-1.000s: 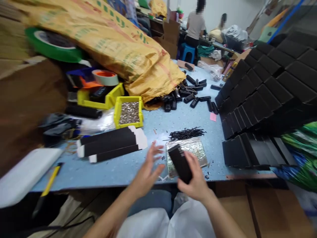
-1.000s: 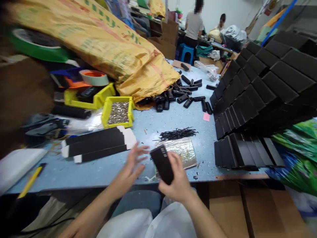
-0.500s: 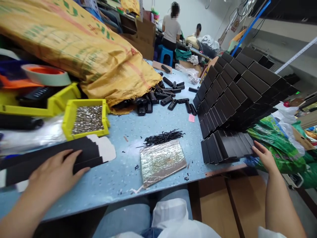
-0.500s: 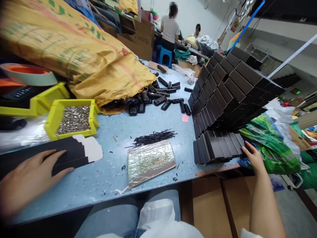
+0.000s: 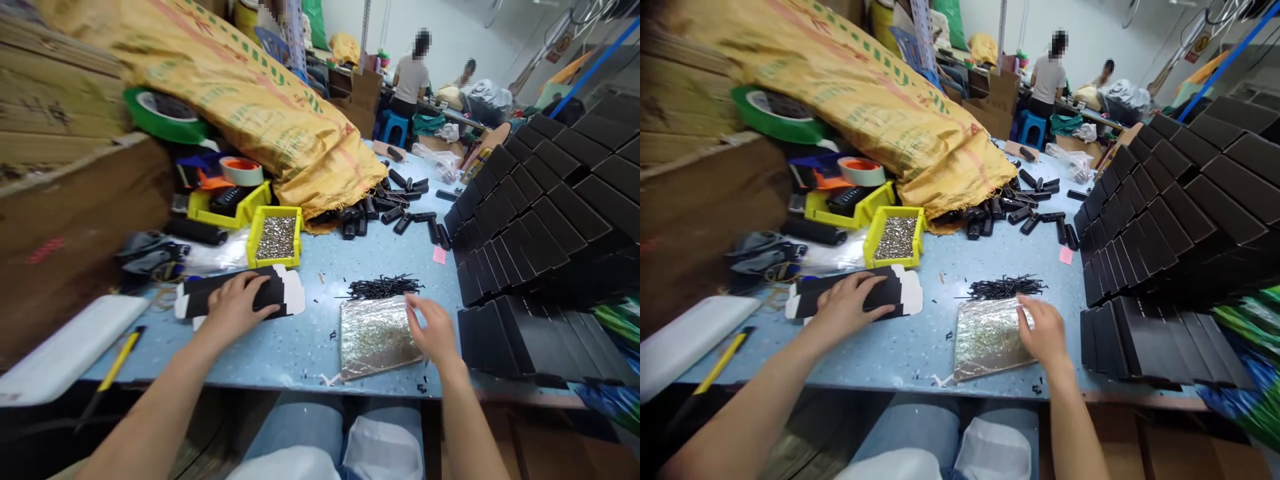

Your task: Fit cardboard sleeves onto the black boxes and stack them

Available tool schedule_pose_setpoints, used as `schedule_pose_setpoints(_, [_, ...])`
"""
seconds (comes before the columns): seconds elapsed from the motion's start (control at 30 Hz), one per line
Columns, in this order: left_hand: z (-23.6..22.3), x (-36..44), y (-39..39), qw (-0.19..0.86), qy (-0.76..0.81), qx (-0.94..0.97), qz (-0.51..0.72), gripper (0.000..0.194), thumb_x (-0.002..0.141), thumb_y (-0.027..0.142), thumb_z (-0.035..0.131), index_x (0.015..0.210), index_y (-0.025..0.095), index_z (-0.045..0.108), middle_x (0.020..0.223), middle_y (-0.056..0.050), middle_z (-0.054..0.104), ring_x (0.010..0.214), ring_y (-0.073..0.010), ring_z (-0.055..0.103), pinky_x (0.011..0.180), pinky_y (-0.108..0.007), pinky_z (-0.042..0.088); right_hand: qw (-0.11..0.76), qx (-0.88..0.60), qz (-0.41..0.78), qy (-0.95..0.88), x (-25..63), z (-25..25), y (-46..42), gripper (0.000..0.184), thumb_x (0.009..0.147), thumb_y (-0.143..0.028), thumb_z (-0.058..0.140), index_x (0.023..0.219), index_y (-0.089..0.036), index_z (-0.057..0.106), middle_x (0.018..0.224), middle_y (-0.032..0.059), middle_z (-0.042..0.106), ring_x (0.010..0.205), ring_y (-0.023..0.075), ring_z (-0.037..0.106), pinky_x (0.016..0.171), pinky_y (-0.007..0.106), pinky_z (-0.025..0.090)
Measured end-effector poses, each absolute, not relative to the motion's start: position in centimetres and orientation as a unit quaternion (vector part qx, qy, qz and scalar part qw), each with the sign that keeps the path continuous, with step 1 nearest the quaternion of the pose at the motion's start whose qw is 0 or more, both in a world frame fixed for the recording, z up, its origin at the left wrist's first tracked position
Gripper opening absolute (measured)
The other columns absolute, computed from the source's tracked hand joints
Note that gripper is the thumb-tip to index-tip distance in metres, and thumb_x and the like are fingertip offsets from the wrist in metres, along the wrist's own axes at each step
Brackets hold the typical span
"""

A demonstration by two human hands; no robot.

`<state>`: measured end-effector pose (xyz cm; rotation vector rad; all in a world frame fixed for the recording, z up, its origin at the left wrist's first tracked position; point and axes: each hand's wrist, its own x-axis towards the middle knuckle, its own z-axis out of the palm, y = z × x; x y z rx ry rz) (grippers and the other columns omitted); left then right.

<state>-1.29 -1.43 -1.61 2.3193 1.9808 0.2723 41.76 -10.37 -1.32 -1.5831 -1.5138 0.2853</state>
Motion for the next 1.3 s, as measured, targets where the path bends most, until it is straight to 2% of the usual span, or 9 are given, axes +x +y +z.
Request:
schedule_pose_setpoints(0.2, [1.0,1.5,5.8,0.067,0.645,0.717,0.255,0.036,0.091,0.028,0.040,0.117,0.012,0.058,0.122,-0.015,0.058,0.117,-0.0265,0.053,0.105,-0.037,0.039,0.346,-0.788,0.135,-0.491,39.3,-2.2,11.5,0.062,0.095,-0.042,0.039,0.148,-0.011,0.028,0.150,0.0244,0.029,0.135,0.0302,0.035,0.107,0.046,0.033])
schedule_pose_setpoints(0.33, [0.5,2.1,11.6,0.115,0.657,0.730,0.150,0.032,0.082,0.009,0.044,0.106,0.008,0.066,0.113,-0.020,0.063,0.110,-0.0301,0.058,0.099,-0.041,0.042,0.319,-0.778,0.159,-0.518,40.6,-3.8,15.7,0.047,0.090,-0.044,0.047,0.130,-0.018,0.052,0.148,0.0178,0.034,0.131,0.0314,0.036,0.107,0.051,0.028])
schedule_pose_setpoints(0.47, [-0.5,1.7,13.8,0.143,0.669,0.722,0.107,0.022,0.078,0.006,0.047,0.085,0.007,0.068,0.097,-0.025,0.066,0.095,-0.0338,0.063,0.087,-0.046,0.046,0.339,-0.759,0.164,-0.530,43.2,-5.9,12.1,0.044,0.081,-0.032,0.056,0.122,-0.016,0.056,0.135,0.0164,0.049,0.124,0.0264,0.045,0.107,0.040,0.032])
schedule_pose_setpoints(0.57, [-0.1,1.0,14.2,0.158,0.668,0.718,0.116,0.016,0.077,0.011,0.052,0.075,0.009,0.068,0.093,-0.023,0.067,0.098,-0.0349,0.063,0.089,-0.047,0.046,0.365,-0.772,0.165,-0.493,45.4,-6.2,7.8,0.057,0.074,-0.035,0.063,0.124,-0.010,0.053,0.126,0.0203,0.056,0.118,0.0310,0.051,0.103,0.044,0.037])
schedule_pose_setpoints(0.7, [1.5,0.7,13.8,0.175,0.655,0.710,0.189,0.021,0.080,0.018,0.053,0.083,0.010,0.071,0.111,-0.019,0.066,0.116,-0.0319,0.054,0.101,-0.043,0.039,0.402,-0.752,0.220,-0.474,45.6,-5.2,0.8,0.062,0.077,-0.048,0.061,0.127,-0.012,0.053,0.111,0.0133,0.066,0.099,0.0272,0.063,0.092,0.042,0.048])
schedule_pose_setpoints(0.87, [1.9,4.0,6.3,0.283,0.625,0.668,0.288,0.036,0.088,0.032,0.051,0.115,0.014,0.068,0.109,-0.011,0.071,0.096,-0.0205,0.065,0.089,-0.036,0.051,0.437,-0.586,0.479,-0.486,41.6,-3.6,-8.8,0.060,0.071,-0.041,0.076,0.124,-0.023,0.058,0.124,0.0081,0.062,0.105,0.0247,0.062,0.091,0.038,0.049])
schedule_pose_setpoints(1.03, [-0.4,11.1,-7.1,0.672,0.462,0.438,0.379,0.032,0.074,0.041,0.074,0.096,0.018,0.076,0.087,-0.007,0.073,0.075,-0.0174,0.066,0.081,-0.037,0.054,0.596,-0.502,0.486,-0.396,36.0,-0.8,-13.0,0.031,0.073,-0.040,0.072,0.097,-0.023,0.063,0.098,0.0040,0.064,0.093,0.0239,0.063,0.085,0.042,0.050])
schedule_pose_setpoints(1.17, [-0.8,14.1,-12.2,0.718,0.434,0.329,0.434,0.029,0.068,0.039,0.080,0.087,0.017,0.075,0.093,-0.006,0.070,0.077,-0.0155,0.064,0.080,-0.034,0.054,0.762,-0.378,0.438,-0.292,30.5,2.5,-12.3,0.015,0.081,-0.038,0.057,0.092,-0.028,0.053,0.076,-0.0041,0.053,0.071,0.0150,0.058,0.079,0.039,0.051])
schedule_pose_setpoints(1.3, [-0.2,14.4,-12.7,0.699,0.437,0.320,0.466,0.030,0.064,0.028,0.083,0.088,0.018,0.067,0.076,-0.001,0.066,0.073,-0.0136,0.061,0.074,-0.028,0.052,0.787,-0.387,0.429,-0.214,27.3,3.8,-11.2,0.015,0.085,-0.042,0.051,0.085,-0.027,0.047,0.065,-0.0069,0.038,0.054,0.0106,0.043,0.063,0.028,0.047])
